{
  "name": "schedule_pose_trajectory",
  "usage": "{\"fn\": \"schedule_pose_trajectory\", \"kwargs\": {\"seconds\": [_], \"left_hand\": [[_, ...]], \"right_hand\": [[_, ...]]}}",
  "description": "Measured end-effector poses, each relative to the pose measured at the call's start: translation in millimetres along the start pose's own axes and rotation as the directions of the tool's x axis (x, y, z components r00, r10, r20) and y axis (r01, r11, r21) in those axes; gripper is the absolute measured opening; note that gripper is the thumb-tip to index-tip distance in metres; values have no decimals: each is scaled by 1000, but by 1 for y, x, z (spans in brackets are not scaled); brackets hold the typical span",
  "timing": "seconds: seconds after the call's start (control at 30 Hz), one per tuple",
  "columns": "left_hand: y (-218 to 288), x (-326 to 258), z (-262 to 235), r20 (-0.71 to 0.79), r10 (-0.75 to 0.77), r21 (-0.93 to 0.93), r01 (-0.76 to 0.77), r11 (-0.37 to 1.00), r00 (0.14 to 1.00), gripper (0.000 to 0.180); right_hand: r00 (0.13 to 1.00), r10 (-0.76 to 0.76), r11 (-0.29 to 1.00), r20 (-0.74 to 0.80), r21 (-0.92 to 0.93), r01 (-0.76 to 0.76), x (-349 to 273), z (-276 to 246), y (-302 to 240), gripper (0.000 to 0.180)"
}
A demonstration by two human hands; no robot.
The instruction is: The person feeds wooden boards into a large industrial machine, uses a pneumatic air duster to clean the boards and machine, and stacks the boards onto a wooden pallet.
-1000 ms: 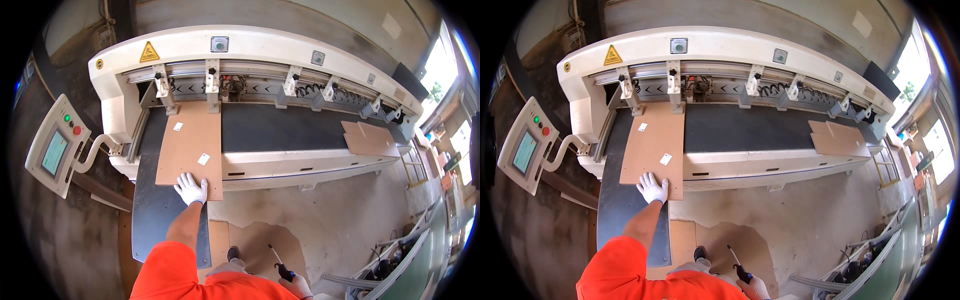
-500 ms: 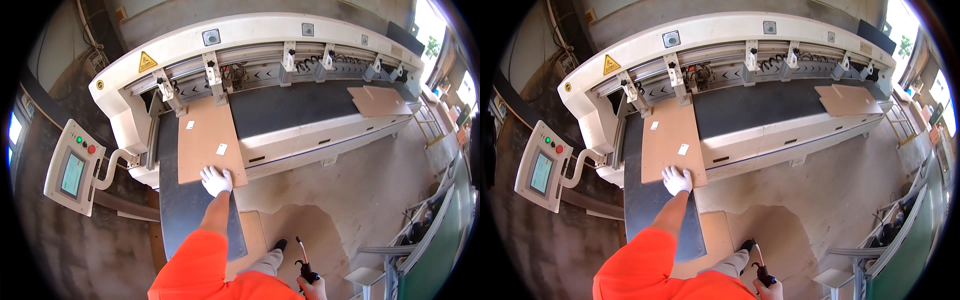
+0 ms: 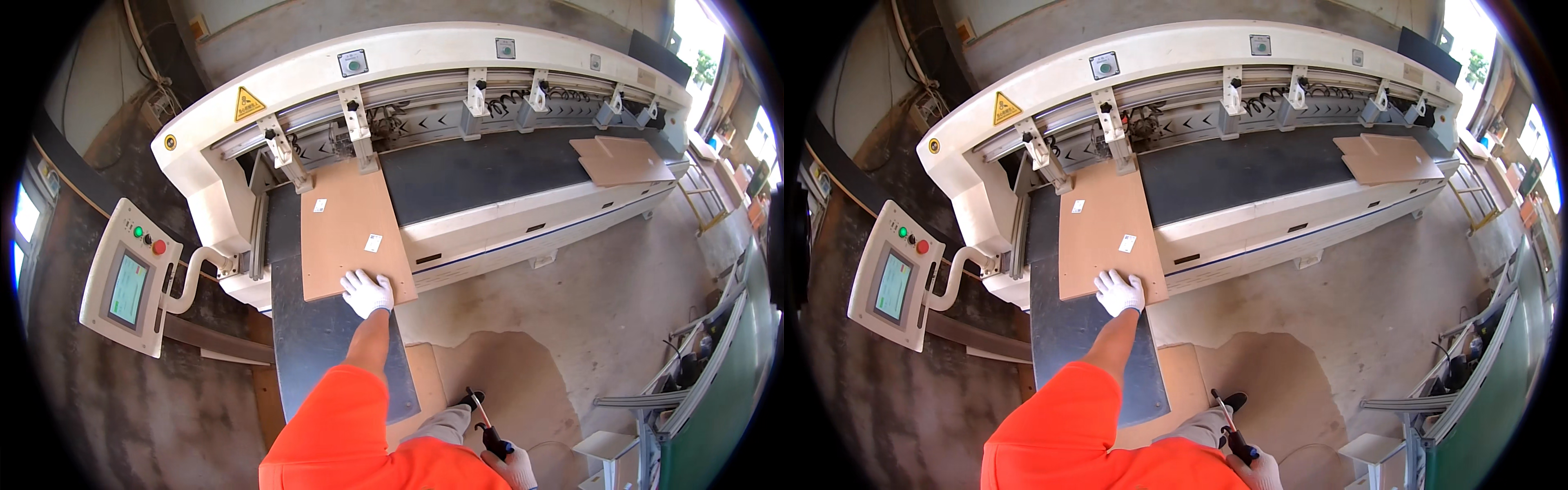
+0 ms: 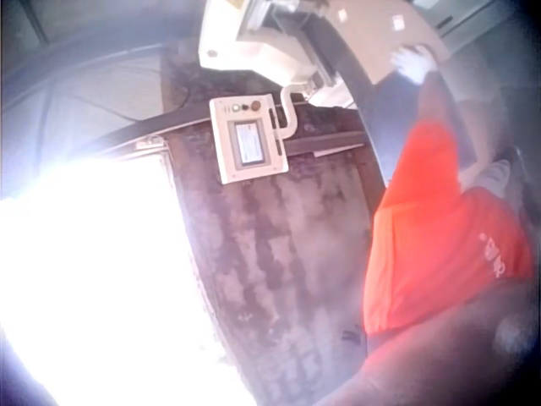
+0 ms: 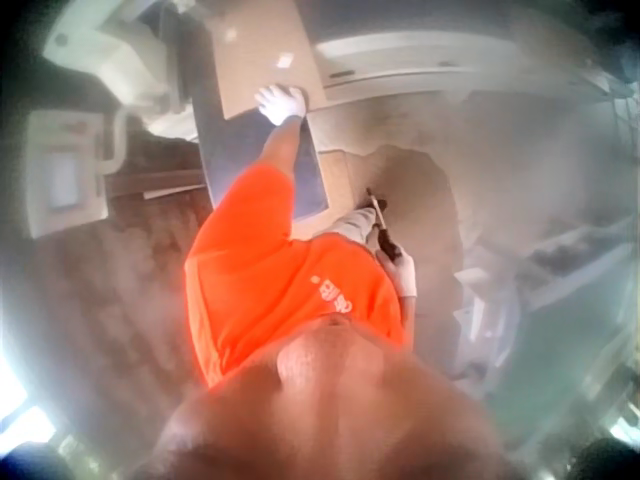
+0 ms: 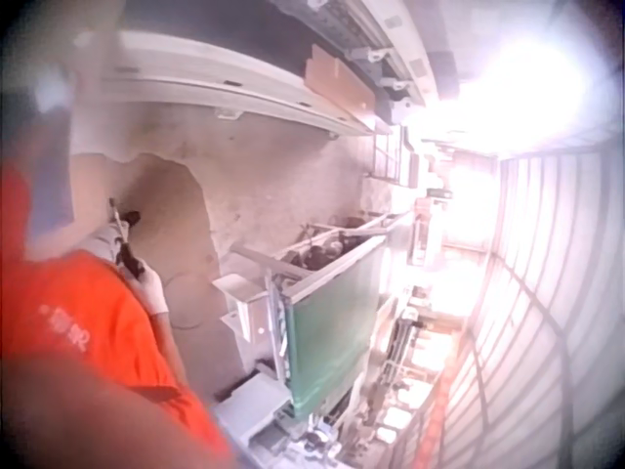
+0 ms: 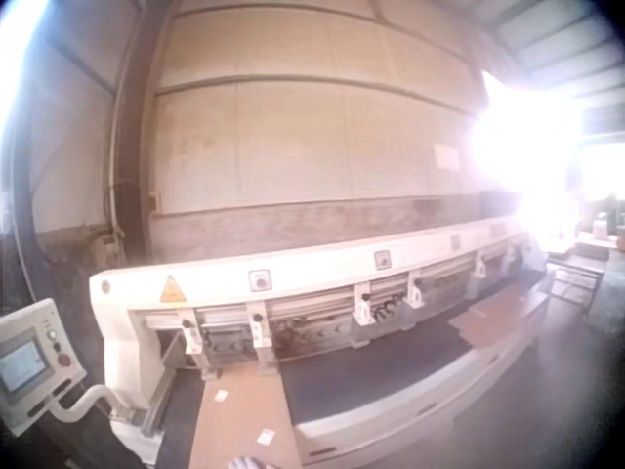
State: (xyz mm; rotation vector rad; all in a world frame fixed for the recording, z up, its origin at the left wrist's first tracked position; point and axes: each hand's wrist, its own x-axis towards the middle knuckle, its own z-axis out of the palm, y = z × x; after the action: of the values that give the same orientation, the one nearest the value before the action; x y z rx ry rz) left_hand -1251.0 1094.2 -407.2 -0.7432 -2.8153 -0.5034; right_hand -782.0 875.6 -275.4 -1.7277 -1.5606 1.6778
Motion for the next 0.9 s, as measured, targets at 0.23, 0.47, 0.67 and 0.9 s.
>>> {"fn": "schedule_pose_trajectory", "kwargs": {"seconds": [0.23,0.47,0.67,0.9], "left_hand": [[4,0,-7,45,-5,-18,6,1000,999,66],[-4,1,3,-5,-4,-30,4,1000,1000,66],[7,0,-10,56,-4,-43,6,999,998,66],[-3,1,5,-1,-2,-28,2,1000,1000,66]], "right_hand": [[1000,28,998,7,-52,-28,4,3,-16,37],[998,17,997,-67,-69,-22,7,2,-8,31],[998,41,999,-47,-9,-42,5,7,-3,29],[999,40,999,-5,20,-39,2,7,-6,26]]}}
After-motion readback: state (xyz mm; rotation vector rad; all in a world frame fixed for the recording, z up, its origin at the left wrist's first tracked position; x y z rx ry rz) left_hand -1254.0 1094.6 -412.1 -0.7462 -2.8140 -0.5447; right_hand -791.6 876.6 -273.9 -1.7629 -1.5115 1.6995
